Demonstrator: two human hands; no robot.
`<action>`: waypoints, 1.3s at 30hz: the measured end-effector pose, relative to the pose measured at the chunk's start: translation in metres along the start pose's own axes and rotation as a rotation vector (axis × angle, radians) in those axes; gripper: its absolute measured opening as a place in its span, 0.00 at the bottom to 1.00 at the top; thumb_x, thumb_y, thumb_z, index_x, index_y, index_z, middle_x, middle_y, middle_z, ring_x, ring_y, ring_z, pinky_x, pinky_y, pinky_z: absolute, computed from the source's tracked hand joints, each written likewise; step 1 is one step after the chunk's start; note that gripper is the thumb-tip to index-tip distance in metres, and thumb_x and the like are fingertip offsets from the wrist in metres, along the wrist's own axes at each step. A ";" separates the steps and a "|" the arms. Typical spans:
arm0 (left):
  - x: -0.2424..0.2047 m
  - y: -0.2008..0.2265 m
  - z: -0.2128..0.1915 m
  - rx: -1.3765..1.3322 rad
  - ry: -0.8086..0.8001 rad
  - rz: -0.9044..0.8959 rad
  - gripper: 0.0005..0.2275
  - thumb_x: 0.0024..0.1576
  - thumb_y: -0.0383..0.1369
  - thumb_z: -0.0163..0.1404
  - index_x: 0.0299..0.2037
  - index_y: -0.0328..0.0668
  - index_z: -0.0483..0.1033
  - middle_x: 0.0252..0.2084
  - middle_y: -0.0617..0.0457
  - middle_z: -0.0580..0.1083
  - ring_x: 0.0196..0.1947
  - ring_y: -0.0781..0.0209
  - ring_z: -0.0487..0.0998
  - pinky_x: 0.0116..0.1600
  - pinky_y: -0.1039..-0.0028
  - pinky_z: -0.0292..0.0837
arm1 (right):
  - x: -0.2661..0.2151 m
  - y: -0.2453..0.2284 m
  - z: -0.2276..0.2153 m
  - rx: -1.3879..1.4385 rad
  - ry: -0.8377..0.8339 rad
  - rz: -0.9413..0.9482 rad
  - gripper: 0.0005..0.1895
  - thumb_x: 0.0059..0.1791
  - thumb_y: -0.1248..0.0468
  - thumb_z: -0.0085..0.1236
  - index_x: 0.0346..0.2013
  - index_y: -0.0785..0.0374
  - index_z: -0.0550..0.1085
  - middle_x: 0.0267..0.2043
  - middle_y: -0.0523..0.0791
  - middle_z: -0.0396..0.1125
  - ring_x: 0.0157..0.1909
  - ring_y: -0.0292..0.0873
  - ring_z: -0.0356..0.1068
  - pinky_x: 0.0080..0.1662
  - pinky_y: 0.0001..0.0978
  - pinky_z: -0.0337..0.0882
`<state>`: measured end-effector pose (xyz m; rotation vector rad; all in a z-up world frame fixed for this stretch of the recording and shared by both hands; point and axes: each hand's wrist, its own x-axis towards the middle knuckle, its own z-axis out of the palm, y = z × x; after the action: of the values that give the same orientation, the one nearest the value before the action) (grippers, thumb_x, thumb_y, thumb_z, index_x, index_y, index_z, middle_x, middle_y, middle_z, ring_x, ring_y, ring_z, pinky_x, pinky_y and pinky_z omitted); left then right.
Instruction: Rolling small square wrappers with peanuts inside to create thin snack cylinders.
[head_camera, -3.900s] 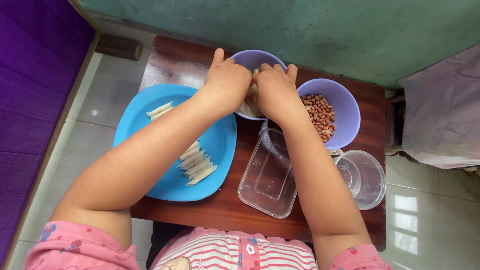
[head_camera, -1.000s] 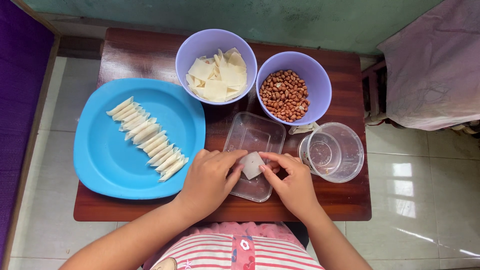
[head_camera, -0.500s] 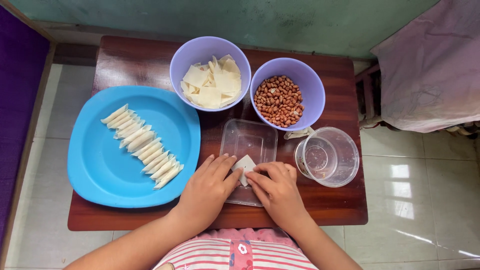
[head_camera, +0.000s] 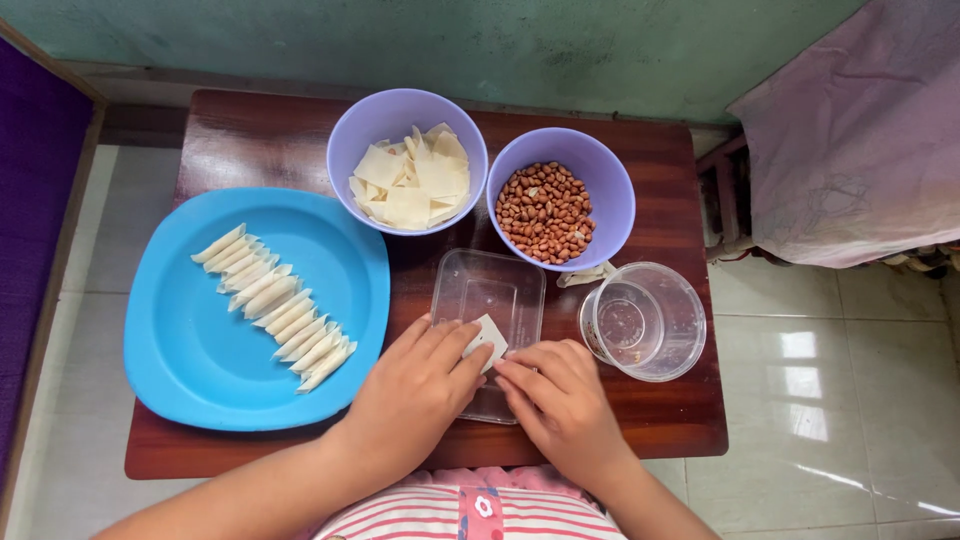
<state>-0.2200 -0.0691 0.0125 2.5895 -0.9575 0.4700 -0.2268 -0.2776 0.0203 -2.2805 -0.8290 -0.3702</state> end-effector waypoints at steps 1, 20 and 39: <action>0.008 -0.002 -0.011 -0.002 -0.002 0.002 0.10 0.60 0.30 0.51 0.50 0.41 0.75 0.54 0.44 0.75 0.50 0.47 0.76 0.62 0.55 0.68 | 0.001 0.002 -0.013 -0.001 0.001 0.003 0.08 0.51 0.68 0.60 0.45 0.63 0.76 0.45 0.45 0.72 0.45 0.48 0.70 0.50 0.43 0.65; 0.182 -0.069 0.033 0.128 -0.488 -0.067 0.11 0.42 0.21 0.53 0.21 0.57 0.75 0.25 0.56 0.77 0.28 0.47 0.76 0.44 0.61 0.63 | 0.115 0.129 -0.084 -0.349 -0.430 0.081 0.09 0.48 0.61 0.62 0.41 0.45 0.83 0.37 0.33 0.73 0.42 0.44 0.62 0.46 0.45 0.51; 0.192 -0.058 0.078 -0.039 -0.449 -0.135 0.03 0.48 0.28 0.62 0.25 0.38 0.83 0.23 0.51 0.79 0.31 0.48 0.81 0.50 0.61 0.53 | 0.145 0.136 -0.051 -0.515 -0.785 0.134 0.06 0.37 0.58 0.68 0.27 0.50 0.80 0.31 0.34 0.72 0.45 0.39 0.67 0.55 0.41 0.56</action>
<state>-0.0288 -0.1672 0.0114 2.7551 -0.9002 -0.1739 -0.0300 -0.3226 0.0574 -2.9948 -1.0193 0.4707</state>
